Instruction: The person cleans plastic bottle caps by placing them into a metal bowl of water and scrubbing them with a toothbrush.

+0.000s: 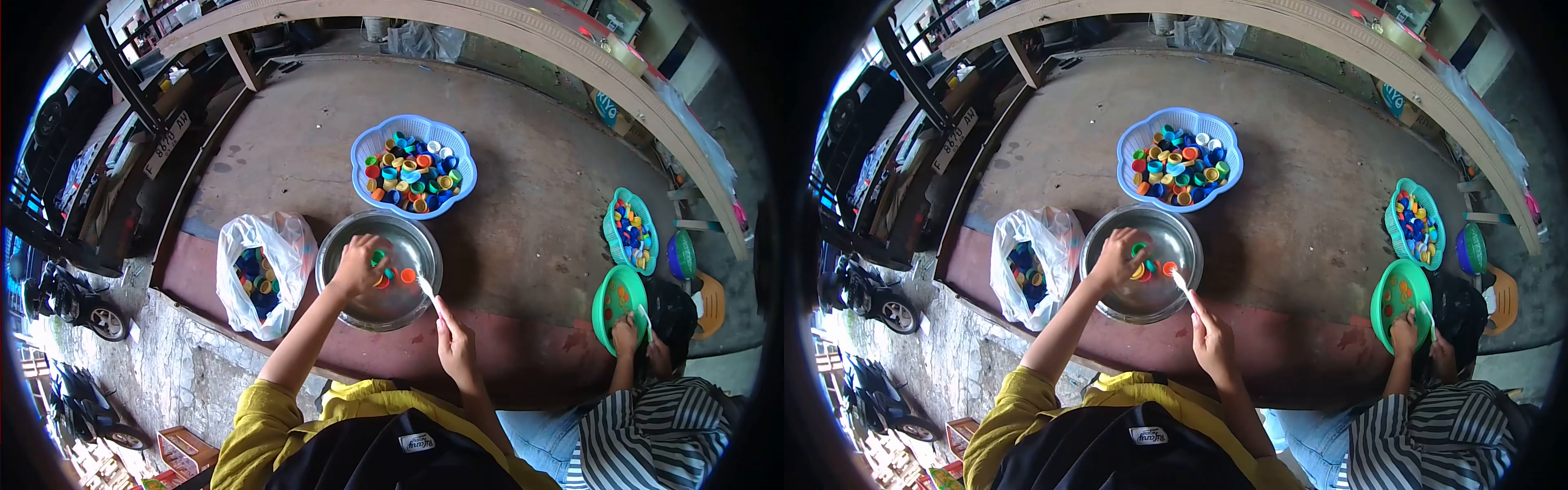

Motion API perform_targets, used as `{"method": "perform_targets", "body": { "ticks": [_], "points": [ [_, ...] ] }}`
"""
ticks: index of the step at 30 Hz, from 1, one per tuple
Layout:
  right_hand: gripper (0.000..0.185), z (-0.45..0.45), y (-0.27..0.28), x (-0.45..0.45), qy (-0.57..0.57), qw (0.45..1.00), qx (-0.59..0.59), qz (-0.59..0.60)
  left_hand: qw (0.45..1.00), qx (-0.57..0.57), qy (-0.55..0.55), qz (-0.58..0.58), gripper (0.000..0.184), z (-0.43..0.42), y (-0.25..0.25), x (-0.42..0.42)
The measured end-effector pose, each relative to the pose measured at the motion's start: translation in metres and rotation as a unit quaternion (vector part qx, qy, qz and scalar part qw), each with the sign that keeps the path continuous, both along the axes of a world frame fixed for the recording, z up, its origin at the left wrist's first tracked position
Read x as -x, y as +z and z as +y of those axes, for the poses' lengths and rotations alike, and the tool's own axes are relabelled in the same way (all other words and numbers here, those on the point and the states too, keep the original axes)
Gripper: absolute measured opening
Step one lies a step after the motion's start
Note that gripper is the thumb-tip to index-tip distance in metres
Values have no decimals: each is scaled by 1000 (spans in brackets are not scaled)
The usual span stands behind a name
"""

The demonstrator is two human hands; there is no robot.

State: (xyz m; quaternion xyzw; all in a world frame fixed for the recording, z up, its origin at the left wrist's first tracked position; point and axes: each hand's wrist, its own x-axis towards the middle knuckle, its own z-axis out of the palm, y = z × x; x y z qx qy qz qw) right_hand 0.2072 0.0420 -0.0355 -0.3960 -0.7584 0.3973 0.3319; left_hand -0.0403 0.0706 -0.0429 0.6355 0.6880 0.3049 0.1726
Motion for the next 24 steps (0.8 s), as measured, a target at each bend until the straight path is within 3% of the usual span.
{"method": "perform_targets", "body": {
  "ticks": [4, 7, 14, 17, 20, 23, 24],
  "points": [
    [39, 1, -3, 0, -8, 1000, -13, 15, 997, -49, 50, 23, 33, -11, -6, 12],
    [39, 1, -2, -1, -12, 1000, -7, 7, 990, -5, -4, 141, 45, -25, -1, 12],
    [38, -4, -4, -1, 0, 1000, -28, 15, 980, 16, -83, 182, 43, -38, -13, 14],
    [38, -4, -10, 1, 2, 998, -60, 33, 985, 23, -83, 147, 40, -36, -7, 12],
    [42, -3, -1, 7, -4, 999, 41, 27, 996, -7, -49, 74, 41, -33, -13, 9],
    [46, 10, -4, 35, -39, 983, 124, 133, 981, -33, -47, -186, 44, -34, -3, 0],
    [50, 19, -11, 43, -20, 984, 115, 134, 978, -19, -34, -203, 47, -36, -5, -5]
  ]
}}
